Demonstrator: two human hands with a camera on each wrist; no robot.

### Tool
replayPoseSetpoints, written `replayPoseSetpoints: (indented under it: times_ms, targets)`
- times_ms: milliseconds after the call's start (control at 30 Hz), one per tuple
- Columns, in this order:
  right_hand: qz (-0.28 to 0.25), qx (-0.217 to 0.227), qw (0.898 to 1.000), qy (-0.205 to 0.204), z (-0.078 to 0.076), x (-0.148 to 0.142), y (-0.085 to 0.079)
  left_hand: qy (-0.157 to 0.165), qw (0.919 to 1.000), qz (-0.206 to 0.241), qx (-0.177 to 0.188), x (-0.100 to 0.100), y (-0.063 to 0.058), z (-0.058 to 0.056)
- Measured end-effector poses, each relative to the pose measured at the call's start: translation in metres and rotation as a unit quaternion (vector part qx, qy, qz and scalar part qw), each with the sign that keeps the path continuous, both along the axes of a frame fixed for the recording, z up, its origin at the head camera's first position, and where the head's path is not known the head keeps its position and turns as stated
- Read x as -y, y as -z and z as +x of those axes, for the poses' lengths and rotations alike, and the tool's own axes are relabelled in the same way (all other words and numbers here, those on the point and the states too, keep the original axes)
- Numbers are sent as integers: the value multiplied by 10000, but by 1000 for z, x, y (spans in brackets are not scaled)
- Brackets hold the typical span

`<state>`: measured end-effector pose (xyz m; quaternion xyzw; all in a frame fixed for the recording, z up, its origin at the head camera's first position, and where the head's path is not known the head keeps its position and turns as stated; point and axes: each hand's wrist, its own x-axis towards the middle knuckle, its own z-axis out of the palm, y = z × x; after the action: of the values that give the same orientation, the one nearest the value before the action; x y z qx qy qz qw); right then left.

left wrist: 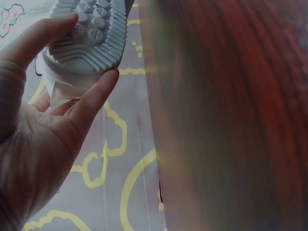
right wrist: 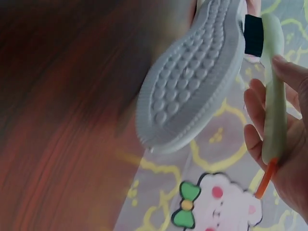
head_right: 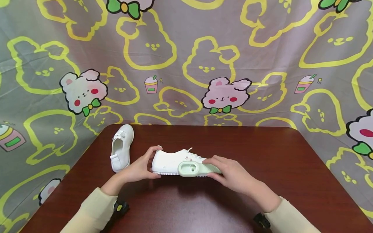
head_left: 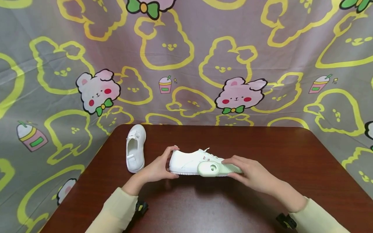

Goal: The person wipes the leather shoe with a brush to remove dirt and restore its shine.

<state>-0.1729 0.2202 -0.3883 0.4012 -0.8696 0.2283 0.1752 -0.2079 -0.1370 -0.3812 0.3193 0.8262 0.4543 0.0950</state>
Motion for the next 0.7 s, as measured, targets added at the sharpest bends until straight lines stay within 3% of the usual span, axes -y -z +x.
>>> replayPoseSetpoints:
  times_ms: [200, 333, 467, 600, 700]
  targets:
    - [-43, 167, 9949, 991, -8, -21, 1, -47, 10000, -65, 50, 0, -2, 2]
    - [-113, 31, 9915, 1295, -8, -28, 0, -55, 9999, -138, 42, 0, -3, 3]
    - [-251, 148, 9951, 945, -1, -22, -2, -54, 9999, -132, 20, 1, -2, 1]
    - [-84, 300, 9993, 219, 8, -10, -2, -81, 9999, -66, 5, 3, 15, -9]
    - [42, 261, 9996, 61, 9, -7, -1, -80, 9999, -79, -37, 6, 28, -18]
